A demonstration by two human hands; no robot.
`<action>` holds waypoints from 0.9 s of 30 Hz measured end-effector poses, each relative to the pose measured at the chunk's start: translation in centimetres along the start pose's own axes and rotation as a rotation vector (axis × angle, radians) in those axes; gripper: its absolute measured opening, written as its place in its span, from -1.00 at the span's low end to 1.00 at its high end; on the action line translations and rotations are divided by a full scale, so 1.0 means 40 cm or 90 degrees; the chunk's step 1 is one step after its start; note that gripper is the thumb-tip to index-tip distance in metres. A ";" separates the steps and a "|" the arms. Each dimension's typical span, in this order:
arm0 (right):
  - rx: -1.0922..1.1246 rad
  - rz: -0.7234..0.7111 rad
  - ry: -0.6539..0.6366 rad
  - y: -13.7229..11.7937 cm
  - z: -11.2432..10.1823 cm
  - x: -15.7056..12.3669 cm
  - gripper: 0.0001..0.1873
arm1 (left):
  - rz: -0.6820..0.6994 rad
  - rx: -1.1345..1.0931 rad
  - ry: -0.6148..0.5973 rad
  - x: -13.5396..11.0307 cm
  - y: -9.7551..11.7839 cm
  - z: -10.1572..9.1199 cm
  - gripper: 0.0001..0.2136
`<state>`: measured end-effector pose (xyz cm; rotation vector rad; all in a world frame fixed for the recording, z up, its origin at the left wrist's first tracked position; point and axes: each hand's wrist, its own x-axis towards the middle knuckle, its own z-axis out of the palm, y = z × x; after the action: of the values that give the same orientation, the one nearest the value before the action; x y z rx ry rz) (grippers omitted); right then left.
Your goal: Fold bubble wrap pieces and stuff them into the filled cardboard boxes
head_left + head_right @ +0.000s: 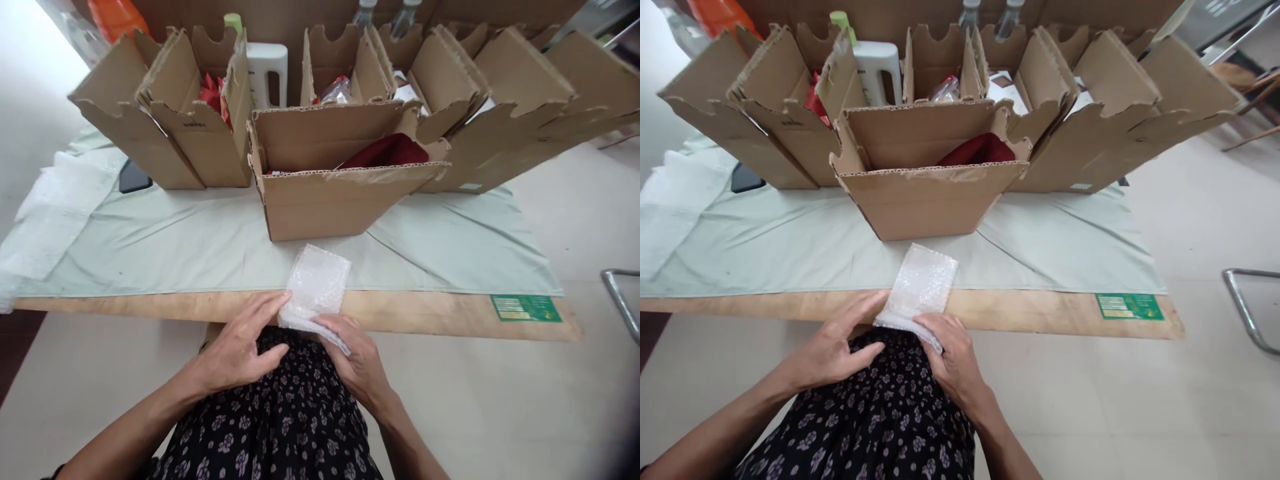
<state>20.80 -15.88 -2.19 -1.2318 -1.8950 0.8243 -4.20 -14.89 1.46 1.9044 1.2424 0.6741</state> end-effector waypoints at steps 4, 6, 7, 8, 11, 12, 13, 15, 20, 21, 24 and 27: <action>0.012 0.085 0.037 -0.005 0.007 0.003 -0.68 | -0.111 -0.062 0.036 0.058 0.001 0.065 -0.54; -0.024 0.087 0.117 -0.004 0.007 -0.009 -0.60 | -0.172 -0.040 0.056 0.083 0.003 0.083 -0.53; -0.057 0.062 0.177 -0.005 0.003 -0.017 -0.55 | -0.189 -0.026 0.053 0.093 0.005 0.087 -0.51; -0.098 0.023 0.234 -0.007 -0.003 -0.027 -0.49 | -0.199 -0.011 0.047 0.100 0.006 0.088 -0.48; -0.213 -0.125 0.261 -0.027 -0.026 -0.048 -0.39 | -0.209 0.018 0.022 0.114 0.007 0.079 -0.45; -0.246 -0.160 0.209 -0.034 -0.031 -0.048 -0.41 | -0.211 0.024 0.016 0.117 0.007 0.077 -0.45; -0.278 -0.183 0.142 -0.039 -0.032 -0.045 -0.45 | -0.214 0.029 0.011 0.119 0.006 0.075 -0.46; -0.333 -0.200 0.028 -0.040 -0.026 -0.029 -0.53 | -0.219 0.045 0.003 0.119 0.003 0.075 -0.47; -0.360 -0.154 -0.035 0.010 -0.006 0.020 -0.64 | -0.101 0.122 0.097 0.094 -0.009 0.085 -0.48; -0.348 -0.147 -0.039 0.019 -0.009 0.029 -0.66 | -0.040 0.143 0.118 0.087 -0.012 0.086 -0.47; -0.295 -0.144 -0.058 0.029 -0.031 0.056 -0.67 | 0.136 0.194 0.093 0.079 -0.021 0.082 -0.45; -0.233 -0.131 -0.071 0.020 -0.061 0.083 -0.67 | 0.190 0.170 0.057 0.091 -0.027 0.068 -0.48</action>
<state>22.27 -12.20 -0.77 -1.1916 -2.2915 0.4578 -1.28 -12.12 -0.88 2.3341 1.1589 0.7860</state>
